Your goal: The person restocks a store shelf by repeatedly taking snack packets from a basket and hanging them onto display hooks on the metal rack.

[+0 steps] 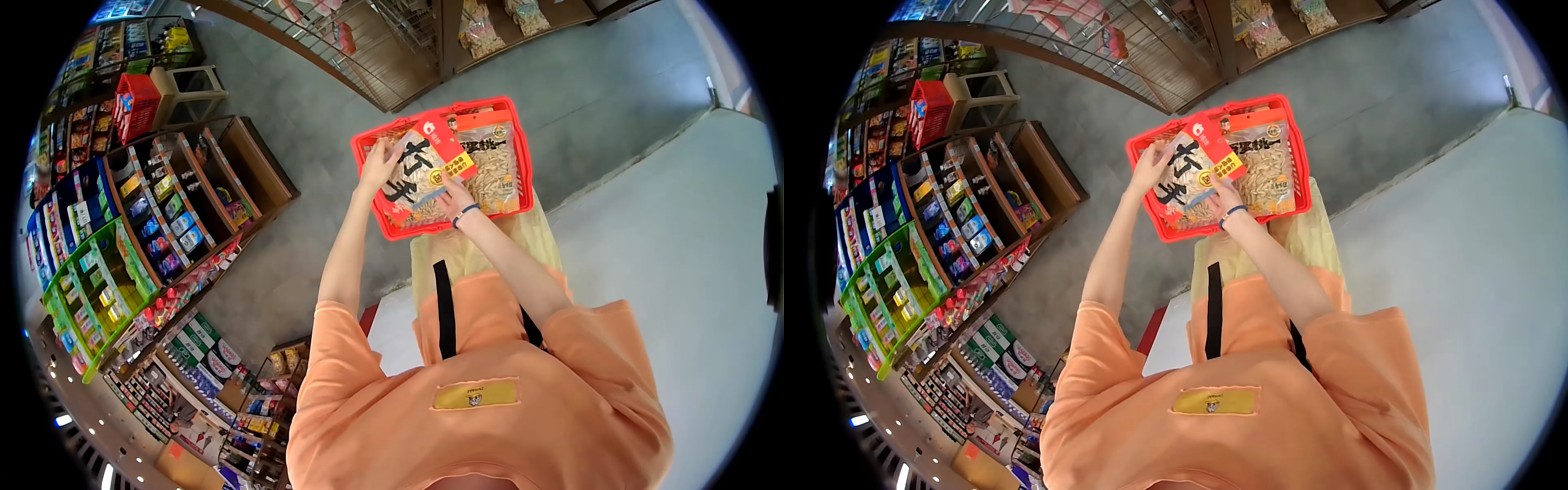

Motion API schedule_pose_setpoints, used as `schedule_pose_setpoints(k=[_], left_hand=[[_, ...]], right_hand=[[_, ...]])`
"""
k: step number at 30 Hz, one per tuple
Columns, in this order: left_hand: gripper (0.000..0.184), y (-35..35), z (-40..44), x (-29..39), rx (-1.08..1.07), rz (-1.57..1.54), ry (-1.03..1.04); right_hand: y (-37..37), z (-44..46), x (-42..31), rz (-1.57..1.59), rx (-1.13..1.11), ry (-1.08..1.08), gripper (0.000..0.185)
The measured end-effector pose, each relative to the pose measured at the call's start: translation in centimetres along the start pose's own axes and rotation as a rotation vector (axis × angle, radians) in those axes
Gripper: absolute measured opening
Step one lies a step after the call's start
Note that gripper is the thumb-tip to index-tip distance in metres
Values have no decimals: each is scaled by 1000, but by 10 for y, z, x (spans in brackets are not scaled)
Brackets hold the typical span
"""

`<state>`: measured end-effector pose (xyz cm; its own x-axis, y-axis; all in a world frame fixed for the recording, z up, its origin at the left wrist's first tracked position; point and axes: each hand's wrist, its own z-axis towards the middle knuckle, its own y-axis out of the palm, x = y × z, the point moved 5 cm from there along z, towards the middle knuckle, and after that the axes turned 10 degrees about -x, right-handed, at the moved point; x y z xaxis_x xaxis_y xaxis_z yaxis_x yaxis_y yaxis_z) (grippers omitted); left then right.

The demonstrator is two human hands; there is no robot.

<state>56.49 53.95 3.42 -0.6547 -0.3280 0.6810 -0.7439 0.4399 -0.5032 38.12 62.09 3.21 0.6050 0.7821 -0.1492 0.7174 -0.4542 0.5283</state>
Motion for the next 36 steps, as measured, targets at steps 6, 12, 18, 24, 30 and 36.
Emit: schedule_pose_setpoints(k=[6, 12, 18, 24, 30, 36], left_hand=[[31, -1, -74, 23, 171, -323, 81], [28, 49, -170, 67, 271, -337, -2], [30, 97, -194, 137, 426, -505, 15], [28, 120, -140, 219, 387, -303, 131], [20, 163, -99, 369, 429, -76, 329], [19, 257, -61, 493, 339, 77, 499]], right_hand=[[13, -39, -21, -42, -59, -56, 50], [8, -86, -58, -385, -44, -204, 38], [-20, -120, -108, -575, -179, -283, 33], [-56, -176, -200, -461, -141, -486, 38], [-145, -212, -308, -515, -57, -475, 39], [-232, -268, -413, -170, -77, -738, 28]])
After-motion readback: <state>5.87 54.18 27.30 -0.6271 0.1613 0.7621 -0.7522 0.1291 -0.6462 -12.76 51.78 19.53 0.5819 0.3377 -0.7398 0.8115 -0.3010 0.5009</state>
